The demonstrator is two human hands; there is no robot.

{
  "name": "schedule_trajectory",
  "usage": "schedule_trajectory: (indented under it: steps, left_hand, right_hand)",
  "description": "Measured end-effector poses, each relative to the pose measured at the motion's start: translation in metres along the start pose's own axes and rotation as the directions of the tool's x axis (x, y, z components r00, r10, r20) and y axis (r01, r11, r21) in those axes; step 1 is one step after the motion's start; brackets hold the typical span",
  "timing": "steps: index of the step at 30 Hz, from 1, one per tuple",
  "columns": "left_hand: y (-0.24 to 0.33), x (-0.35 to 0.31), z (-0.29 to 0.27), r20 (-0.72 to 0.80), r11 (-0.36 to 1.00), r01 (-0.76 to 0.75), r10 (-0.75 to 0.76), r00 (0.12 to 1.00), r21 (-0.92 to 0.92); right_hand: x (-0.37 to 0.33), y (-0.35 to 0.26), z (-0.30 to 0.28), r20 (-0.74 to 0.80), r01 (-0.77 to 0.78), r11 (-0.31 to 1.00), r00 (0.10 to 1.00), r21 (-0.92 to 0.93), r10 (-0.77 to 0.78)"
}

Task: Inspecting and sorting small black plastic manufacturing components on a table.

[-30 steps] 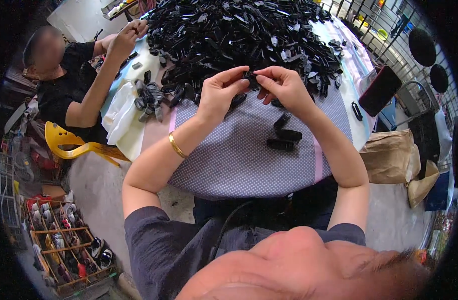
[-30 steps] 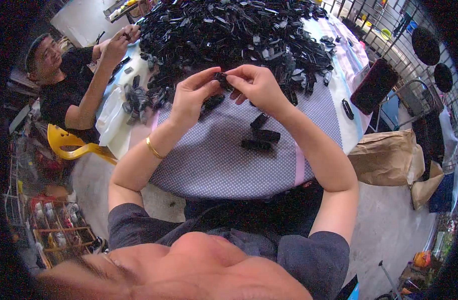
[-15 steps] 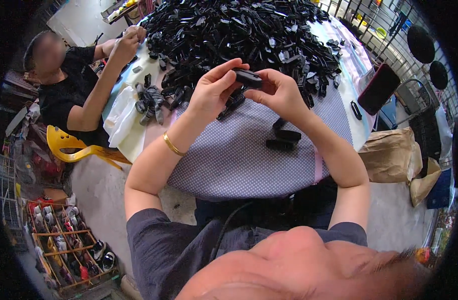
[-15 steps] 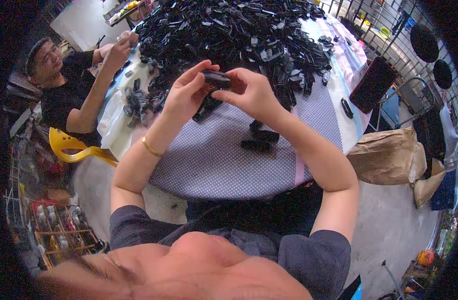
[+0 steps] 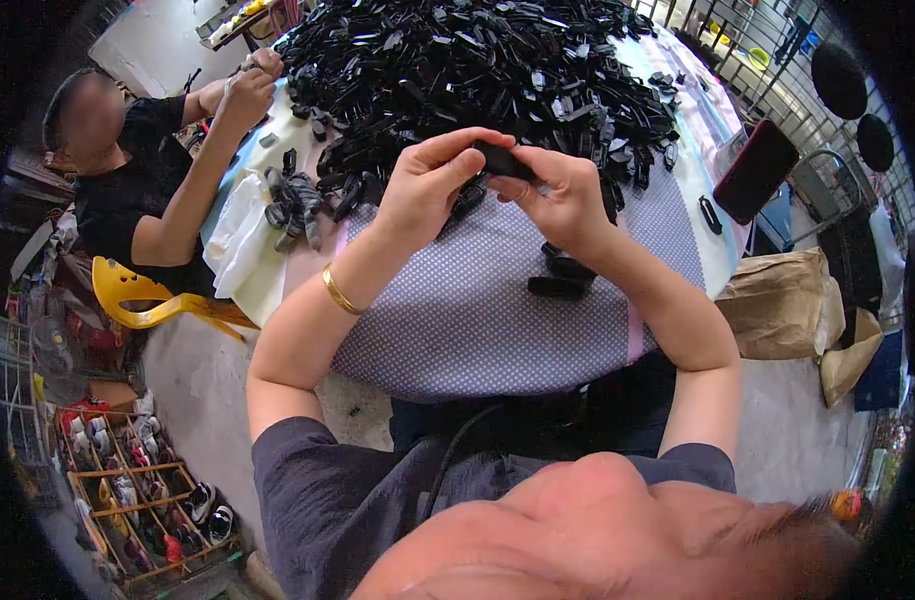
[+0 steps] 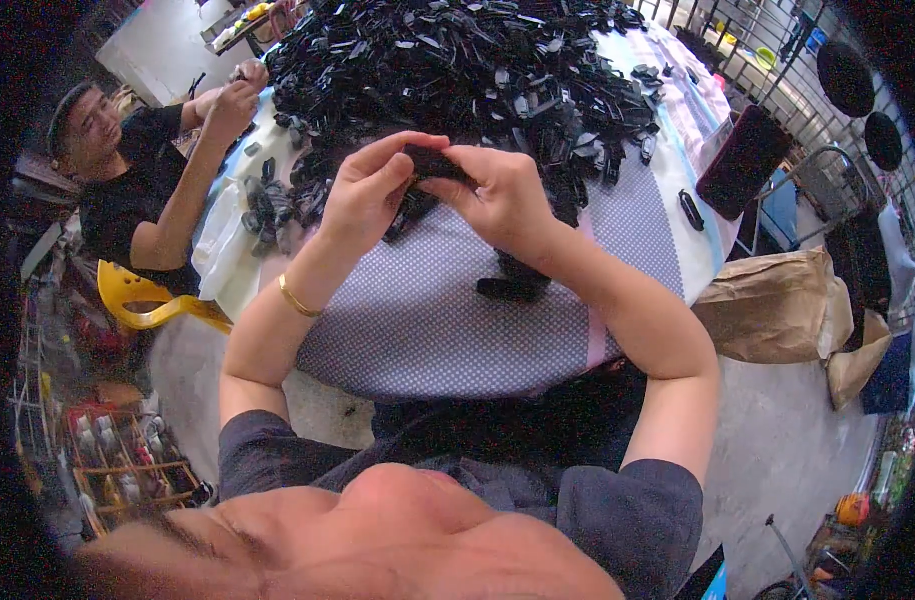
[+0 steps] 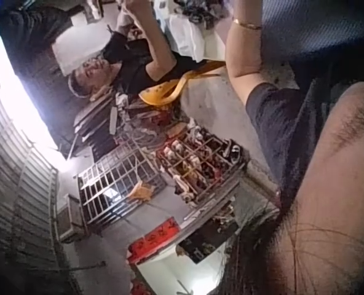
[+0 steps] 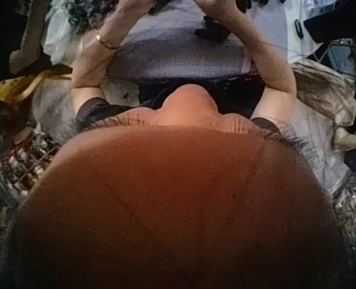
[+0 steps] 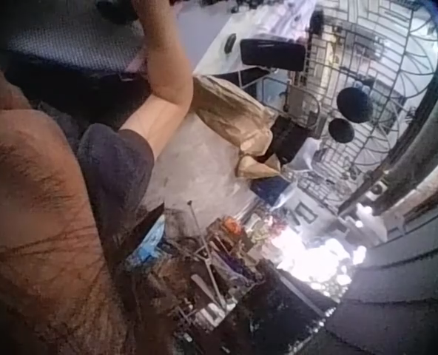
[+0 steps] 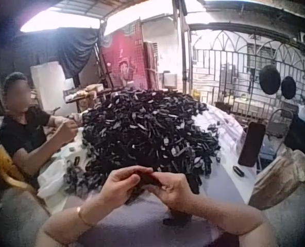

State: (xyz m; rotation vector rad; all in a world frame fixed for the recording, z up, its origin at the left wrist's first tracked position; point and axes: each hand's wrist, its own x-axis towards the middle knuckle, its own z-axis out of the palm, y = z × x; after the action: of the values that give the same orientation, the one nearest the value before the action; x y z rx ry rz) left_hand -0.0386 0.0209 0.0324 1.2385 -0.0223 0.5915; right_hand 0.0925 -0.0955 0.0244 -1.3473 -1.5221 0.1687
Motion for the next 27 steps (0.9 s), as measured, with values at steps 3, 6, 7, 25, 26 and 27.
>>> schedule_trajectory:
  steps: [3, 6, 7, 25, 26, 27]
  left_hand:
    - [-0.001, 0.002, 0.005, -0.026, 1.000, -0.020, 0.019, 0.999, -0.015]
    - [-0.001, 0.002, 0.004, -0.034, 1.000, -0.008, 0.008, 0.999, -0.008]
    - [-0.001, 0.003, 0.002, -0.034, 1.000, -0.009, 0.009, 0.999, -0.009]
    - [-0.017, -0.008, 0.021, 0.129, 0.498, -0.299, 0.348, 0.929, 0.814]
    - [-0.018, -0.009, 0.022, 0.096, 0.537, -0.263, 0.319, 0.943, 0.802]
    - [-0.019, -0.009, 0.022, 0.064, 0.574, -0.226, 0.288, 0.955, 0.787]
  right_hand:
    - [-0.002, -0.001, 0.002, -0.051, -0.015, 0.998, 0.999, 0.055, 0.018]
    - [-0.001, -0.002, 0.002, -0.017, -0.093, 0.980, 0.995, 0.177, 0.097]
    - [0.000, -0.003, 0.002, 0.021, -0.153, 0.958, 0.988, 0.241, 0.153]
    - [0.014, 0.017, -0.044, 0.498, 0.070, 0.755, 0.790, -0.652, 0.357]
    - [0.015, 0.018, -0.038, 0.506, 0.076, 0.793, 0.806, -0.604, 0.308]
    - [0.013, 0.022, -0.033, 0.510, 0.082, 0.829, 0.820, -0.554, 0.259]
